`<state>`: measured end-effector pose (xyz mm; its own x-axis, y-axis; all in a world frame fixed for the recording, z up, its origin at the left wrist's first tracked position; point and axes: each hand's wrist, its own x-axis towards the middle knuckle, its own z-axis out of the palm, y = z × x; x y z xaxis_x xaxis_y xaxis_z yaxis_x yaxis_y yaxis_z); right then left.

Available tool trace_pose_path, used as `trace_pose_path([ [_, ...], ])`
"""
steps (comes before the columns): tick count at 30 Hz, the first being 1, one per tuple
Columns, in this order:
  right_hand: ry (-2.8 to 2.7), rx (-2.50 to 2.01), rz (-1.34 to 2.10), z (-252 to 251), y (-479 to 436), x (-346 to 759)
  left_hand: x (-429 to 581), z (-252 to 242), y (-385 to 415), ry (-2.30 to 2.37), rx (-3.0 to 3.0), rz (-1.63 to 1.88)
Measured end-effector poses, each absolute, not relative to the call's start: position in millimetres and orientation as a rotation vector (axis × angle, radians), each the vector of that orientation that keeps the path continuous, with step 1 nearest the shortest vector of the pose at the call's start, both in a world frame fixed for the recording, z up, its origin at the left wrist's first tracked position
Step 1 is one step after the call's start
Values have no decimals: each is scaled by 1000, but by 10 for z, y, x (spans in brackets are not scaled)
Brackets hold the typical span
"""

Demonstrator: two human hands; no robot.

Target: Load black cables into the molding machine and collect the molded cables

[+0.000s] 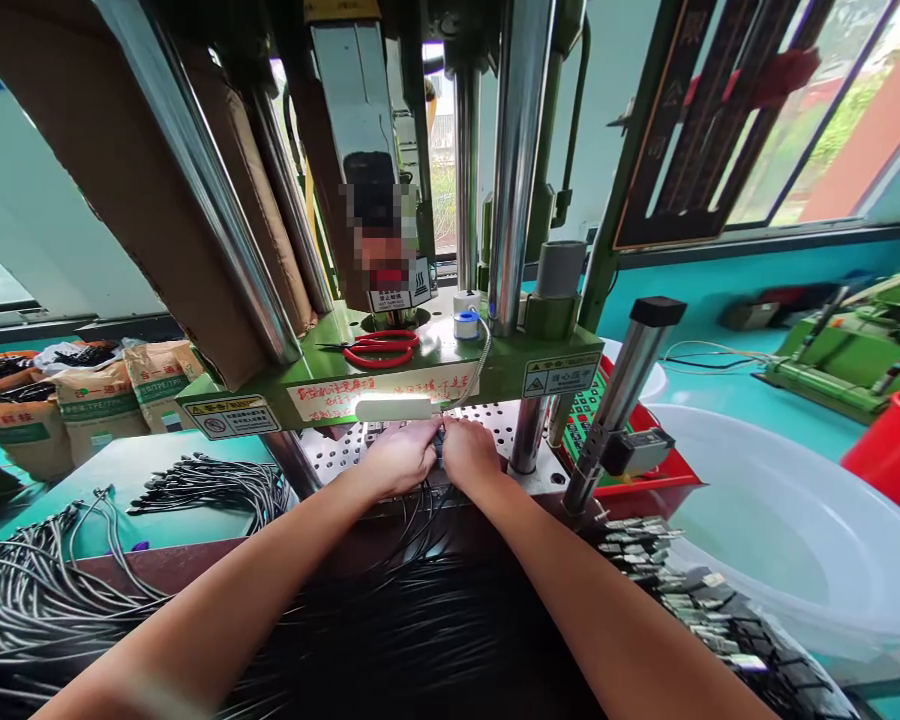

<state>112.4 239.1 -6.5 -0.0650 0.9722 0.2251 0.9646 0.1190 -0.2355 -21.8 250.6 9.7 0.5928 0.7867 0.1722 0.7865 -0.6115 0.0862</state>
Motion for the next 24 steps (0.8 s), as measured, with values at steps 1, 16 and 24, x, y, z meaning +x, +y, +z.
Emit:
trace_pose_path([
  [1, -2085, -1882, 37, -67, 2399, 1122, -230, 93, 2515, 1382, 2803, 298],
  [16, -2198, -1814, 54, -115, 2564, 1125, -209, 43, 2562, 1491, 2688, 268],
  [24, -2185, -1708, -62, -24, 2474, 1243, -510, 123, 2379, 1685, 2640, 295],
])
